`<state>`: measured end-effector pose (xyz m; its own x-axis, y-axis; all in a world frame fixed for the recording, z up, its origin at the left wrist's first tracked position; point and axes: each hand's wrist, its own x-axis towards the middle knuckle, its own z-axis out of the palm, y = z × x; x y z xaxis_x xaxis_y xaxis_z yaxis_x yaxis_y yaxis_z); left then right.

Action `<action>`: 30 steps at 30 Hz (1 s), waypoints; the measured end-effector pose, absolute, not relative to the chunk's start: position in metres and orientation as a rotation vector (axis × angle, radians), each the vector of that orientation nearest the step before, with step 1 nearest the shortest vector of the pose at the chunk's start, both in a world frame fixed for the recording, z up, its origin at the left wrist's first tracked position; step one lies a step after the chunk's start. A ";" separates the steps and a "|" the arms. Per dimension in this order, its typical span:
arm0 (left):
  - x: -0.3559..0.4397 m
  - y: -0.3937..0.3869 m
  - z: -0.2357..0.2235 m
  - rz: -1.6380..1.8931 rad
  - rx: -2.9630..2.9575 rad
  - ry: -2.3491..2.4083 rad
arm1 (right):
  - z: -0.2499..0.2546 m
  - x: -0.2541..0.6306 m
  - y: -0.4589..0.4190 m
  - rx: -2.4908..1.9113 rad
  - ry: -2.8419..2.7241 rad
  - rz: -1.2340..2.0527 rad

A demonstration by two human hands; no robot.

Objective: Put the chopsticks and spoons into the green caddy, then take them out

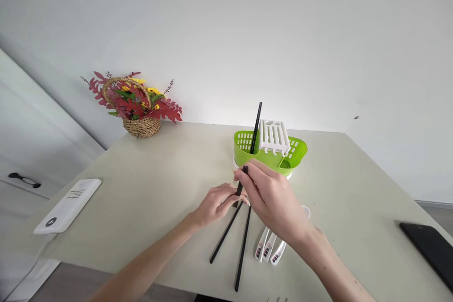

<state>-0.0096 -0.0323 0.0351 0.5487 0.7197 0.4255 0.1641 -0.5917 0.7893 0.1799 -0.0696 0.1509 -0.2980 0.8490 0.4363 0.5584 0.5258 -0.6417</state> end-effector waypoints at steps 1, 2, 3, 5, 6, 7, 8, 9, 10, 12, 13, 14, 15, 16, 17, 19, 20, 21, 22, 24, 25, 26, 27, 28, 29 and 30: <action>-0.010 -0.031 0.033 0.992 2.083 0.716 | 0.151 0.181 -0.069 -1.143 -2.005 0.473; -0.010 -0.030 0.030 0.987 2.089 0.729 | 0.151 0.181 -0.068 -1.141 -2.012 0.469; -0.010 -0.028 0.028 0.983 2.094 0.744 | 0.151 0.182 -0.067 -1.139 -2.016 0.466; -0.012 -0.026 0.026 0.977 2.100 0.759 | 0.149 0.182 -0.065 -1.136 -2.011 0.462; -0.012 -0.025 0.025 0.971 2.098 0.761 | 0.148 0.182 -0.063 -1.136 -2.007 0.460; -0.013 -0.024 0.025 0.961 2.093 0.759 | 0.146 0.182 -0.062 -1.138 -2.001 0.455; -0.013 -0.023 0.025 0.949 2.083 0.758 | 0.145 0.183 -0.060 -1.144 -1.996 0.450; -0.014 -0.023 0.026 0.934 2.071 0.757 | 0.144 0.183 -0.059 -1.150 -1.990 0.445; -0.014 -0.022 0.027 0.919 2.059 0.759 | 0.144 0.183 -0.057 -1.158 -1.985 0.441; -0.014 -0.022 0.028 0.887 2.036 0.768 | 0.143 0.183 -0.053 -1.169 -1.973 0.441; -0.015 -0.022 0.029 0.871 2.022 0.772 | 0.143 0.183 -0.051 -1.172 -1.970 0.445; -0.015 -0.022 0.029 0.854 2.004 0.776 | 0.143 0.182 -0.049 -1.171 -1.969 0.448; -0.016 -0.022 0.029 0.837 1.983 0.779 | 0.143 0.182 -0.048 -1.170 -1.969 0.448; -0.016 -0.021 0.029 0.823 1.962 0.784 | 0.143 0.181 -0.047 -1.170 -1.970 0.444; -0.017 -0.021 0.028 0.809 1.945 0.790 | 0.143 0.181 -0.046 -1.171 -1.971 0.439; -0.019 -0.020 0.025 0.780 1.936 0.805 | 0.144 0.180 -0.046 -1.174 -1.976 0.425; -0.020 -0.019 0.023 0.767 1.947 0.812 | 0.145 0.180 -0.046 -1.171 -1.983 0.419; -0.020 -0.017 0.022 0.757 1.967 0.817 | 0.146 0.181 -0.046 -1.166 -1.995 0.412; -0.021 -0.016 0.020 0.752 1.990 0.820 | 0.148 0.181 -0.047 -1.162 -2.007 0.401; -0.022 -0.014 0.017 0.753 2.038 0.818 | 0.153 0.183 -0.048 -1.168 -2.026 0.384; -0.023 -0.013 0.016 0.755 2.057 0.815 | 0.156 0.184 -0.049 -1.183 -2.023 0.381; -0.023 -0.012 0.016 0.757 2.074 0.813 | 0.160 0.185 -0.050 -1.204 -2.008 0.380; -0.023 -0.012 0.015 0.758 2.087 0.809 | 0.164 0.186 -0.051 -1.225 -1.985 0.378; -0.023 -0.011 0.015 0.759 2.097 0.804 | 0.168 0.187 -0.053 -1.242 -1.960 0.369; -0.022 -0.011 0.014 0.760 2.105 0.798 | 0.171 0.188 -0.054 -1.251 -1.939 0.350; -0.022 -0.011 0.014 0.764 2.109 0.792 | 0.174 0.188 -0.054 -1.253 -1.928 0.324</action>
